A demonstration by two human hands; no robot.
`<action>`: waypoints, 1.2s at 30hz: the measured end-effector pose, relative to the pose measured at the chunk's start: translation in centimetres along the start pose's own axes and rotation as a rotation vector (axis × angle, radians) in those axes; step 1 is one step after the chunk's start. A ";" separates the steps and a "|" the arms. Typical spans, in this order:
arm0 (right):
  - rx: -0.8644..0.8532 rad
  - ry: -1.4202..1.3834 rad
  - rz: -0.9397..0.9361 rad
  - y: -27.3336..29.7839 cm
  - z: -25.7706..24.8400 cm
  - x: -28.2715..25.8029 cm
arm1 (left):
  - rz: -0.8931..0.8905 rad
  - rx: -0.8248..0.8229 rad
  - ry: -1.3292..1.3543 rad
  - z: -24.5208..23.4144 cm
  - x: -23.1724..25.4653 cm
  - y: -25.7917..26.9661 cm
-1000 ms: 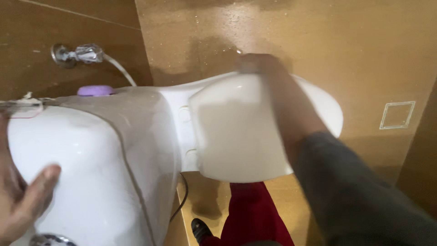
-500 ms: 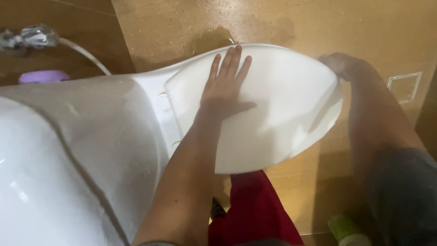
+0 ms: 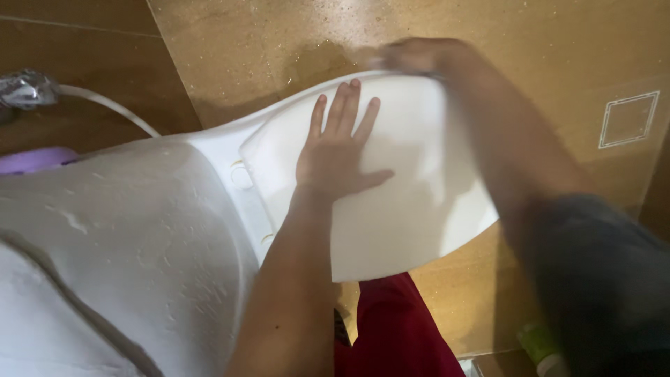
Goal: The person cleans a toilet by scrubbing the tank and seat with a cloth and then rinsing the entire fixture using a handheld bidet sprayer.
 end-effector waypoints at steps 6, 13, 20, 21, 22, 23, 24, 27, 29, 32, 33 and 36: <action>0.151 -0.339 0.262 5.6 1.4 20.0 | -0.001 -0.045 0.021 -0.4 -0.1 -0.2; 0.246 -0.826 0.252 2.9 9.3 23.3 | -0.021 -0.130 0.017 -1.3 0.4 -0.5; 0.342 -0.903 0.178 4.6 7.1 25.5 | -0.082 -0.158 -0.109 -0.4 0.9 -1.3; 0.345 -0.921 0.178 4.7 8.3 26.1 | -0.081 -0.124 -0.133 -0.1 0.9 -1.2; 0.343 -0.943 0.178 4.7 9.6 26.9 | -0.074 -0.133 -0.129 0.4 1.0 -1.1; 0.339 -0.970 0.182 4.7 11.4 27.6 | -0.067 -0.104 -0.115 0.7 1.1 -0.9; 0.328 -1.005 0.171 3.9 13.1 27.6 | -0.067 -0.067 -0.114 0.7 0.7 -0.9; 0.274 -1.150 0.148 2.2 20.3 27.4 | -0.033 -0.002 -0.137 1.1 0.5 -0.7; 0.224 -1.257 0.155 3.0 25.8 27.8 | -0.020 0.025 -0.125 1.4 0.8 -0.6; 0.166 -1.445 0.146 4.9 32.7 27.6 | -0.014 0.042 -0.167 0.9 0.7 -0.9; 0.150 -1.506 0.144 6.5 34.9 27.8 | -0.031 0.027 -0.204 0.9 1.1 -0.8; 0.142 -1.680 0.085 9.4 37.7 27.4 | -0.108 -0.051 -0.275 0.2 2.0 -0.8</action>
Point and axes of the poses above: each hand's wrist, its own y-axis away from the middle knuckle, its own z-axis out of the palm, x = y × z, the point moved 1 cm from there along -y, towards the middle knuckle, and after that the axes turned 5 degrees about -x, right-handed, at the moved point
